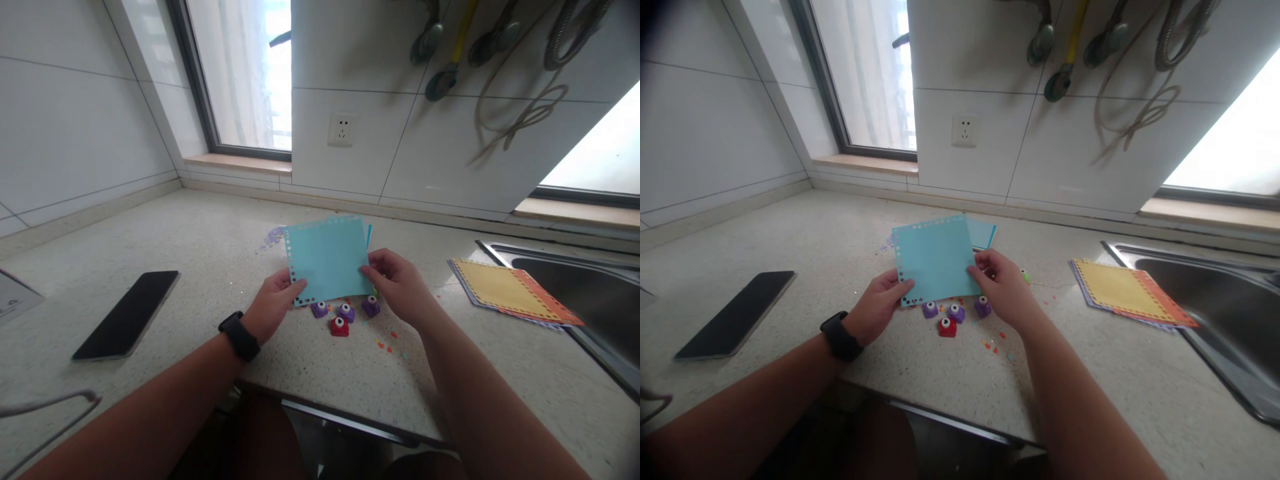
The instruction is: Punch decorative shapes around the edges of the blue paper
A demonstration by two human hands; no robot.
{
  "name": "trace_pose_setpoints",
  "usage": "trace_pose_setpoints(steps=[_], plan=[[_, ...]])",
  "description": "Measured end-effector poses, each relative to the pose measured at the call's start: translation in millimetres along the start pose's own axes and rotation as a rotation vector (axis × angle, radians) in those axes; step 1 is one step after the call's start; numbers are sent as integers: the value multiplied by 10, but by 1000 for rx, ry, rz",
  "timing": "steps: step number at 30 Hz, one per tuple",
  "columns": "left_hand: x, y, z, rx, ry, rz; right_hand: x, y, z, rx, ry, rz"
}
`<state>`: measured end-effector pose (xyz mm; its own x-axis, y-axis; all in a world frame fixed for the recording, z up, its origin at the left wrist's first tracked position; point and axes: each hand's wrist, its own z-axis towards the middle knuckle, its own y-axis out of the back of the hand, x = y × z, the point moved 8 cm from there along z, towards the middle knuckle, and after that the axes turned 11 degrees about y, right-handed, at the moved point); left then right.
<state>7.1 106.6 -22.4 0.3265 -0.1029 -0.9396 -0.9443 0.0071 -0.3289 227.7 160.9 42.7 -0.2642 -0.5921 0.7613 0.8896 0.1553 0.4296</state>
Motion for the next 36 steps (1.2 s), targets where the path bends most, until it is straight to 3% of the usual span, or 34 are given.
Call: trace_pose_setpoints(steps=[5,8,12,16,21,29,36], plan=[[23,86,13,-51,17,-27,12,41,10,-71,23,69],[-24,141,14,-100,-9,-111,-28,207,31,-164,9,52],[-79,184,15,-146,-33,-196,-128,505,38,-257,-50,-196],[-90,191,17,-152,-36,-231,-213,593,40,-174,-105,-488],[-67,192,20,-154,-27,-234,-234,437,68,-32,-64,-556],[-70,158,8,-161,-30,-167,-186,-70,61,264,105,-713],[-44,155,17,-166,-5,-146,-177,-154,61,315,122,-768]])
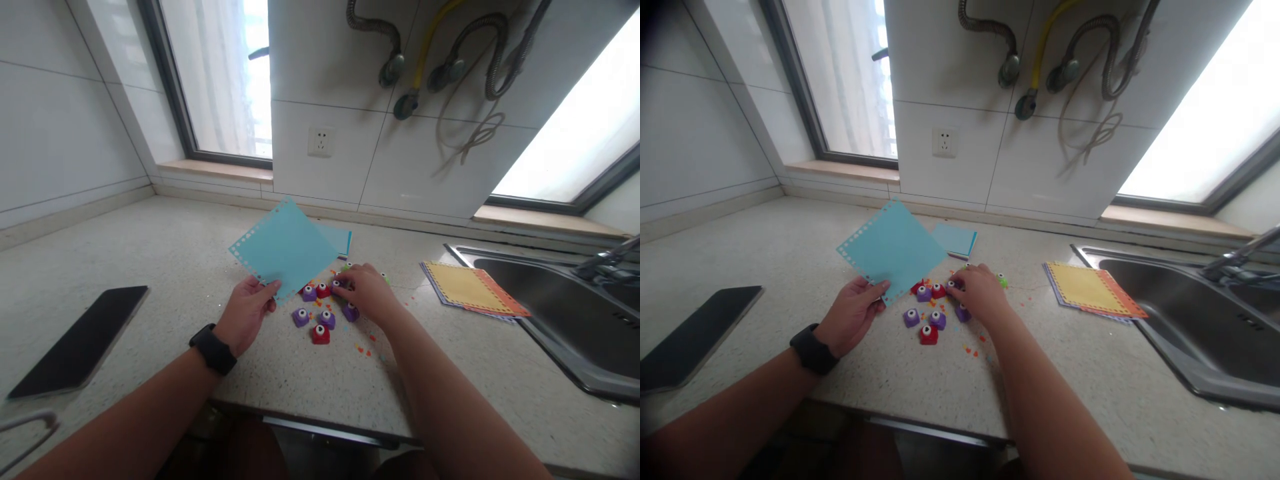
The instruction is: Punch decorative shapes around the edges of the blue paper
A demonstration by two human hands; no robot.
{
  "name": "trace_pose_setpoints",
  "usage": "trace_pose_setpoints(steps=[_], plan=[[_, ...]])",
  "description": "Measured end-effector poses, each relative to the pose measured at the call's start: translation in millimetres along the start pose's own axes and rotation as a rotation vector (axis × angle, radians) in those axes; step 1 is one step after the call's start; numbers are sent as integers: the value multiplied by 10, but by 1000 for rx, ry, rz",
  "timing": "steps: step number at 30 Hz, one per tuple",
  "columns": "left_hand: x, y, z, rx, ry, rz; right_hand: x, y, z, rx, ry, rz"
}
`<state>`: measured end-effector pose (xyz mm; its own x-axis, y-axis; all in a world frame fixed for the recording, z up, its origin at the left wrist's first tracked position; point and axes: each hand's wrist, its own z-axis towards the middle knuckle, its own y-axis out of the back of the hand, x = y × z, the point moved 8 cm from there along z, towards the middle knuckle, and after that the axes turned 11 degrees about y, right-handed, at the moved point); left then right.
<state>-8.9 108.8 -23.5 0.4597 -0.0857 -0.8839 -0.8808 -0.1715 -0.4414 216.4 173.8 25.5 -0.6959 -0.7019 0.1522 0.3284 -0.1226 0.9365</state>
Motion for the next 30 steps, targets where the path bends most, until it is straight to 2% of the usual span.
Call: trace_pose_setpoints(steps=[2,4,8,11,14,17,21,27,30], plan=[[6,8,-8,-12,9,3,-16,37,-8,-37,-34,72],[5,8,-18,-16,17,-2,-81,106,-40,-133,-133,240],[-1,-6,-34,-7,29,-40,-232,208,-156,-431,-369,845],[-3,-36,-44,22,40,-39,-166,299,-160,-610,-314,1223],[5,-27,-50,13,60,-66,-51,388,-158,-729,-222,1422],[19,3,-53,-19,83,-102,55,420,-166,-790,-171,1511],[16,11,-54,-29,79,-95,150,465,-196,-838,-98,1478],[18,15,-55,-32,79,-97,317,492,-203,-768,-2,1390],[19,23,-54,-54,84,-91,380,493,-207,-773,33,1344]])
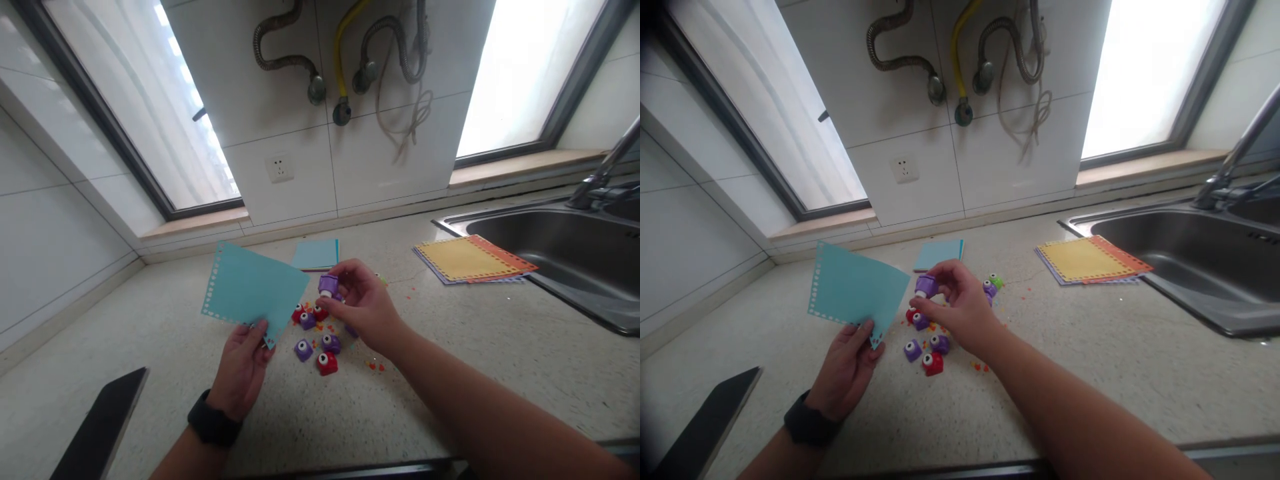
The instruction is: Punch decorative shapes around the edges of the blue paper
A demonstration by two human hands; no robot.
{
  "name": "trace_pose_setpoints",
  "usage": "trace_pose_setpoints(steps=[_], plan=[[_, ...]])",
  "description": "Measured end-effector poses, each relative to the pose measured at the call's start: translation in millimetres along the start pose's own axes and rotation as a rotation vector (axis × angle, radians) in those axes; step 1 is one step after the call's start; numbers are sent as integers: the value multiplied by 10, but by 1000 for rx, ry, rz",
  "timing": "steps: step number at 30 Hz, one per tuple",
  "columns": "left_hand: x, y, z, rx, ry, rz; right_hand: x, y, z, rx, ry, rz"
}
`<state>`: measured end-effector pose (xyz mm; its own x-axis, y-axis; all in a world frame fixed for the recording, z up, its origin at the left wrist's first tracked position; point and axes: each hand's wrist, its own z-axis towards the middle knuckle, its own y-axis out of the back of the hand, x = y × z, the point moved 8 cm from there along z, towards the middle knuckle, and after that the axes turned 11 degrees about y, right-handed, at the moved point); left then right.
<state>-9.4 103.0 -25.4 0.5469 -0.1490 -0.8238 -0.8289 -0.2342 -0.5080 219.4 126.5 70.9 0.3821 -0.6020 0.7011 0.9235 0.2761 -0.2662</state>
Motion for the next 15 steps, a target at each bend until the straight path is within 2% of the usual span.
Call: trace_pose_setpoints(steps=[15], plan=[[5,-30,-16,29,10,37,14,-31,-58,-20,128,-110]])
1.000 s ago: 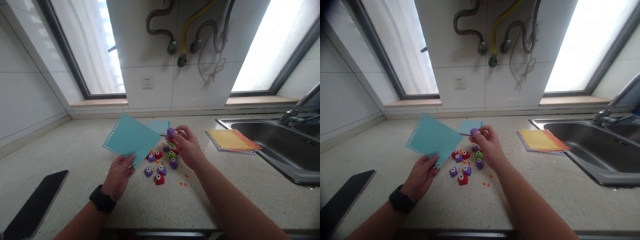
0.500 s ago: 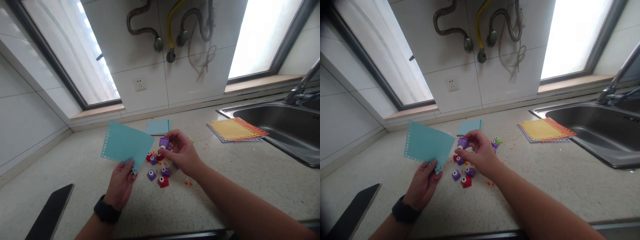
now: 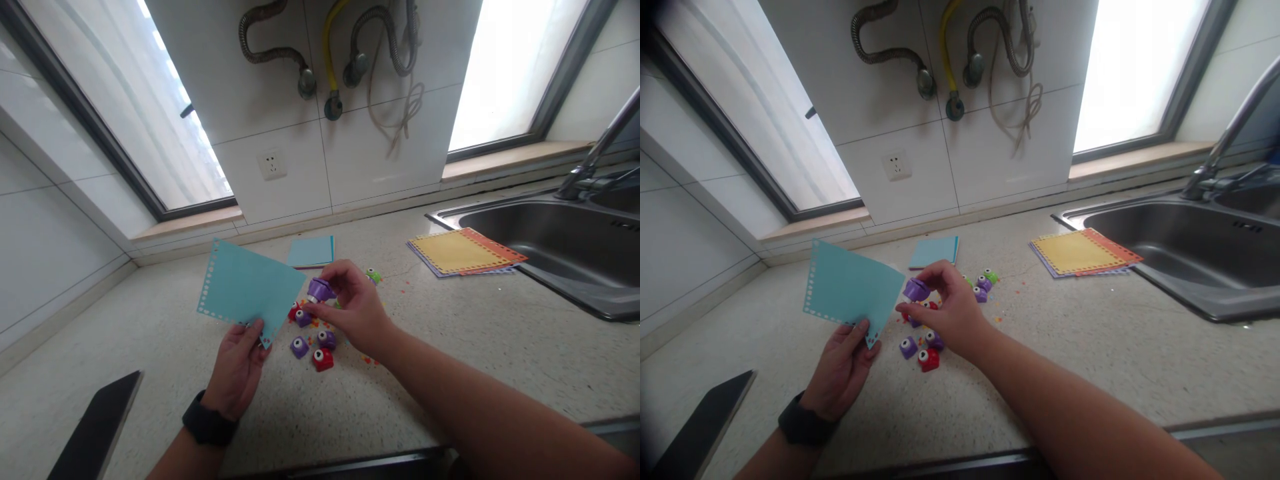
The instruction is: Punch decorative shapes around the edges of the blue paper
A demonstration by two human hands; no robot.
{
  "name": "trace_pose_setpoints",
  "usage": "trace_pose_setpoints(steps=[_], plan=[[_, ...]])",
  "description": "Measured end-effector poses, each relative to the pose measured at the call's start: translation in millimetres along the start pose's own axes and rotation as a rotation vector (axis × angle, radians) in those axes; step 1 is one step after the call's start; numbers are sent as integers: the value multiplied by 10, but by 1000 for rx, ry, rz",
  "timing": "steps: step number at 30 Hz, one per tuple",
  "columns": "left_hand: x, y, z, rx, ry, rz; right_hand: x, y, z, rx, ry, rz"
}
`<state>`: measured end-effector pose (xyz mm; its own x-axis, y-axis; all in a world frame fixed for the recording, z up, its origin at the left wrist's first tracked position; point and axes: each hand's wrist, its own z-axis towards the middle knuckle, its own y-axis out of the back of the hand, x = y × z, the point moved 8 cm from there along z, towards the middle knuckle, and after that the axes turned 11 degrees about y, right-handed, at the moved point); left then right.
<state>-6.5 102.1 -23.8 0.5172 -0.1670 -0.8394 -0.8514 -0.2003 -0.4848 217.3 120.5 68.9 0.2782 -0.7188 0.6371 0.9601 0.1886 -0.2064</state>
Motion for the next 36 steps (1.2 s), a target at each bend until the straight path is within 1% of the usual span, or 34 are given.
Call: trace_pose_setpoints(steps=[5,19,24,30,36], plan=[[10,-2,7,14,4,25,15,1,5,7,25,-12],[13,3,9,18,-5,40,-115,-20,-31,21,-106,-11],[23,10,9,4,1,46,-199,-51,-64,6,-220,77],[25,-5,7,21,2,71,-326,-107,-109,-3,-382,196],[36,15,18,14,1,74,-403,-93,-125,-40,-463,270]])
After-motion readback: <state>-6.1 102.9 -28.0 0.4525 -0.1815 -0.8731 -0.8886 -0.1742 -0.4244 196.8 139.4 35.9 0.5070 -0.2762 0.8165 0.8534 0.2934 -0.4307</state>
